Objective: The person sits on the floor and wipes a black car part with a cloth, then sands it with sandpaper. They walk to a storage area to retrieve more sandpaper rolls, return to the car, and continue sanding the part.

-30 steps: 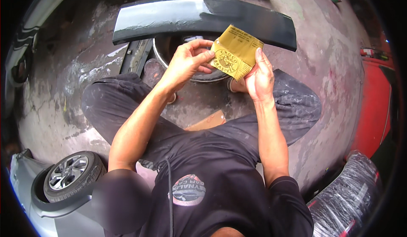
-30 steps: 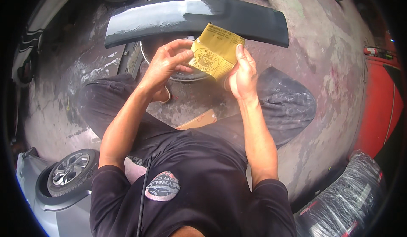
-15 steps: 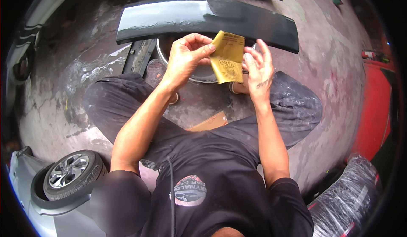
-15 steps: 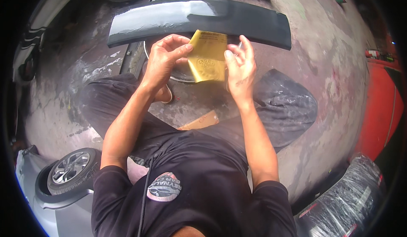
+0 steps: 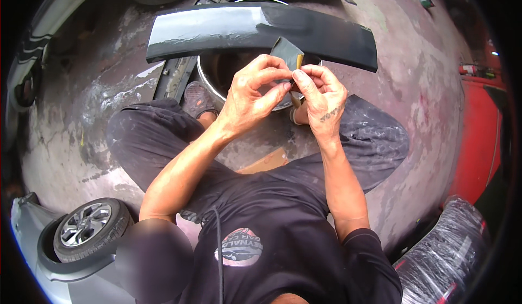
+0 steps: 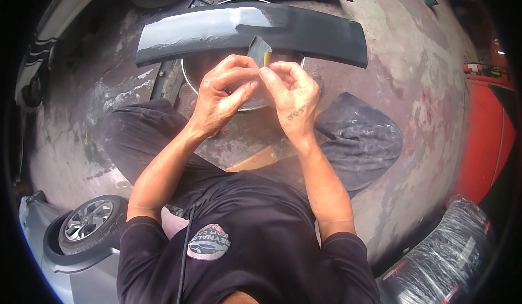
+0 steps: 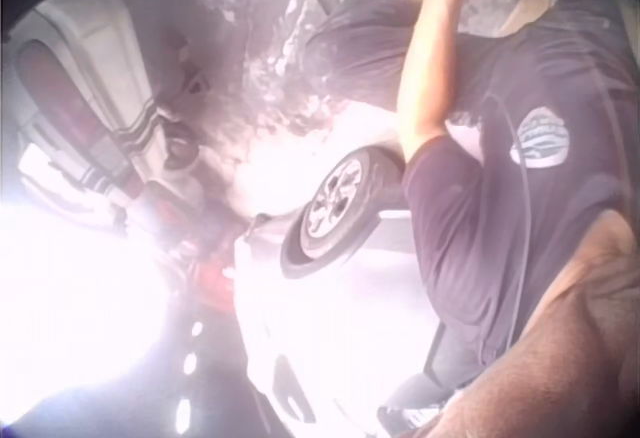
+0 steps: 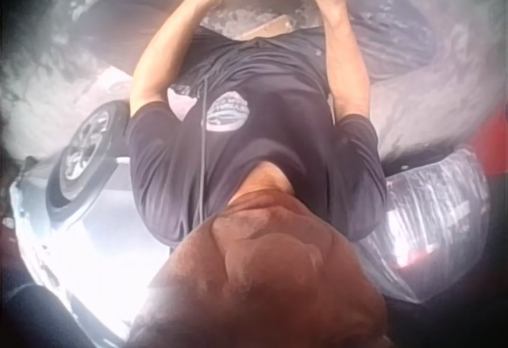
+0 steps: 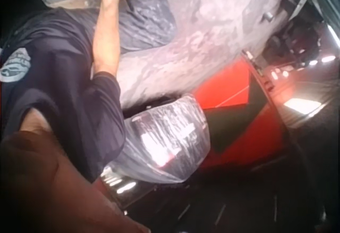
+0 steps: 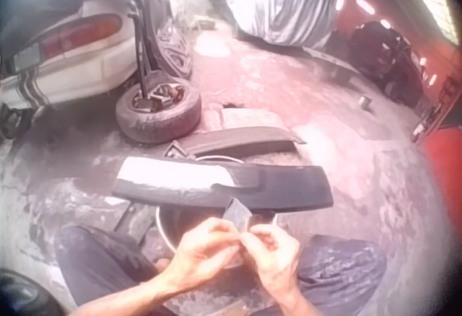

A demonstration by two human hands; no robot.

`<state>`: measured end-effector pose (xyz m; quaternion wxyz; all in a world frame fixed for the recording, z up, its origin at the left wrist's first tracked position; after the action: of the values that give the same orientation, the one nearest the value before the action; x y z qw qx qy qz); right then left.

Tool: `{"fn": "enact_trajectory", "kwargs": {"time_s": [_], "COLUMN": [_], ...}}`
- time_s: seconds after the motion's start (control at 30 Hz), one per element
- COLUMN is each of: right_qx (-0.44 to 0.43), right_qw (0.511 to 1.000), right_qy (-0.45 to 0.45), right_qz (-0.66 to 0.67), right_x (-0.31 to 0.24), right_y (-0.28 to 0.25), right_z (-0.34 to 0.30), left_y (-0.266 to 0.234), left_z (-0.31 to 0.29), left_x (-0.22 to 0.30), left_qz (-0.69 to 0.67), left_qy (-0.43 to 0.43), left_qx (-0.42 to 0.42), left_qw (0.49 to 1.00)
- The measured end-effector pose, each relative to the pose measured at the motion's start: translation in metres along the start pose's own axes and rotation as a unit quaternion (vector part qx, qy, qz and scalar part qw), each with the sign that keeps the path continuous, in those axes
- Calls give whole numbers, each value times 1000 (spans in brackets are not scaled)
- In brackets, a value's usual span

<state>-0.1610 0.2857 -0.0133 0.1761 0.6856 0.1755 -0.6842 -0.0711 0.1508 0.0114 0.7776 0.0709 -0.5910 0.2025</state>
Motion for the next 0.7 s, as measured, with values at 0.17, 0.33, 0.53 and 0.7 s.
{"fn": "enact_trajectory", "kwargs": {"time_s": [0.17,0.33,0.53,0.7], "right_qx": [4,2,-15,-37], "right_qw": [1000,999,999,999], "right_qy": [6,18,-27,5], "right_qz": [3,-31,-27,28], "right_x": [16,30,19,35], "right_y": [-6,-12,-3,-6], "right_z": [0,2,0,7], "left_y": [4,4,1,6], "left_z": [-3,-4,-3,-13], "left_x": [-8,-18,-29,-66], "left_qz": [10,-3,-79,-318], "left_qy": [7,-61,-124,-225], "left_qx": [0,12,45,72], "left_qw": [1000,998,988,918]}}
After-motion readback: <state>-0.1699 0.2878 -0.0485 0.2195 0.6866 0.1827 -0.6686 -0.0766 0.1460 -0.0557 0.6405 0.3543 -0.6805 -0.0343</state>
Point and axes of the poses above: each hand's wrist, its own z-axis towards the middle knuckle, its own y-axis out of the palm, x = y × z, the point moved 9 cm from there along z, towards the middle knuckle, and after that the axes turned 3 degrees about -y, right-handed, at the moved point
